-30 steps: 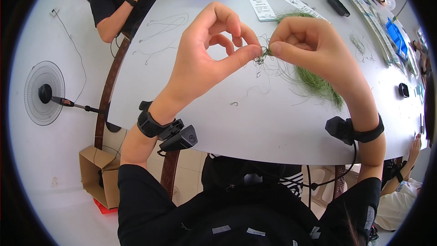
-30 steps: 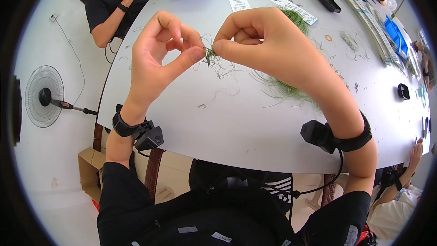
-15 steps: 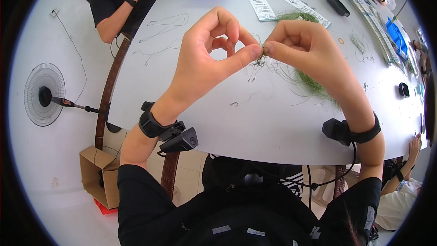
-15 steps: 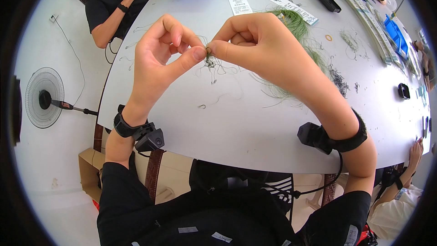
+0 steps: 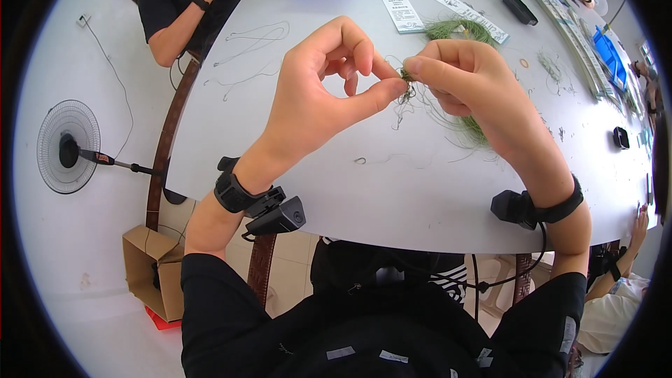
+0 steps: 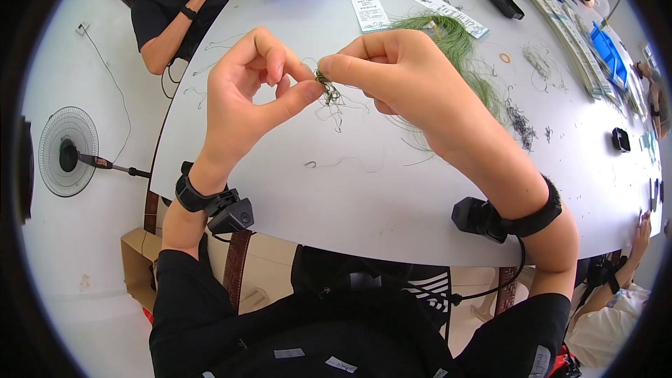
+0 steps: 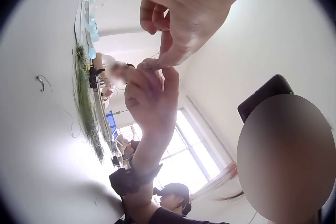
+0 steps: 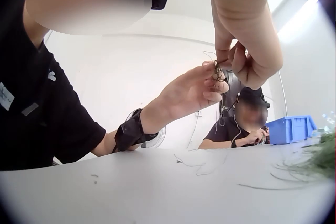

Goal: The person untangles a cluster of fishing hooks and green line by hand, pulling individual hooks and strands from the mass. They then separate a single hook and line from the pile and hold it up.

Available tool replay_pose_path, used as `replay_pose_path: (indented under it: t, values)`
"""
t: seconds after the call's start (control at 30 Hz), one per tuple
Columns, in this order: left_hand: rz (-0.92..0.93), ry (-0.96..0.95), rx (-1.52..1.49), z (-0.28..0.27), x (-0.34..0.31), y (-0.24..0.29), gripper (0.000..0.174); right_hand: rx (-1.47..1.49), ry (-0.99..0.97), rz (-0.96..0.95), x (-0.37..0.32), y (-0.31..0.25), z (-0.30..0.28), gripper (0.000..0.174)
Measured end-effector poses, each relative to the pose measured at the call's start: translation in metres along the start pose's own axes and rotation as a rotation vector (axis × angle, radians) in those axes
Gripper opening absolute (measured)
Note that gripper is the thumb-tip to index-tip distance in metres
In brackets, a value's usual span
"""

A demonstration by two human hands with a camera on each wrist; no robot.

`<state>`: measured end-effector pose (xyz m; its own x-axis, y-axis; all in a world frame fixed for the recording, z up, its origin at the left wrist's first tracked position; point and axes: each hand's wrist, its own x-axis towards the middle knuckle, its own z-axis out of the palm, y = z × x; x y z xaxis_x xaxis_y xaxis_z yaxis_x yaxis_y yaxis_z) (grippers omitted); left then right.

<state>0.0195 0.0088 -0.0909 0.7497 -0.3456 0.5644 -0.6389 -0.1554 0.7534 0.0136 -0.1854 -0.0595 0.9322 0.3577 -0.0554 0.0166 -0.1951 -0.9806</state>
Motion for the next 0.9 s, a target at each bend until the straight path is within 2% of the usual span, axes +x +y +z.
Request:
replay_pose_path:
  t: [0.57,0.77,0.9]
  values:
    - [0.058,-0.002,0.009,-0.0016,0.0007,-0.0026,0.023,0.093,-0.015,0.014,0.0022,0.006,-0.001,0.025]
    - [0.064,0.015,0.015,-0.0018,0.001,0.001,0.014,0.032,-0.007,0.005,0.0005,0.0036,0.0011,0.025]
    - [0.056,0.041,-0.008,-0.002,0.0011,-0.003,0.008,-0.055,0.003,-0.074,0.0013,0.0047,0.0008,0.026]
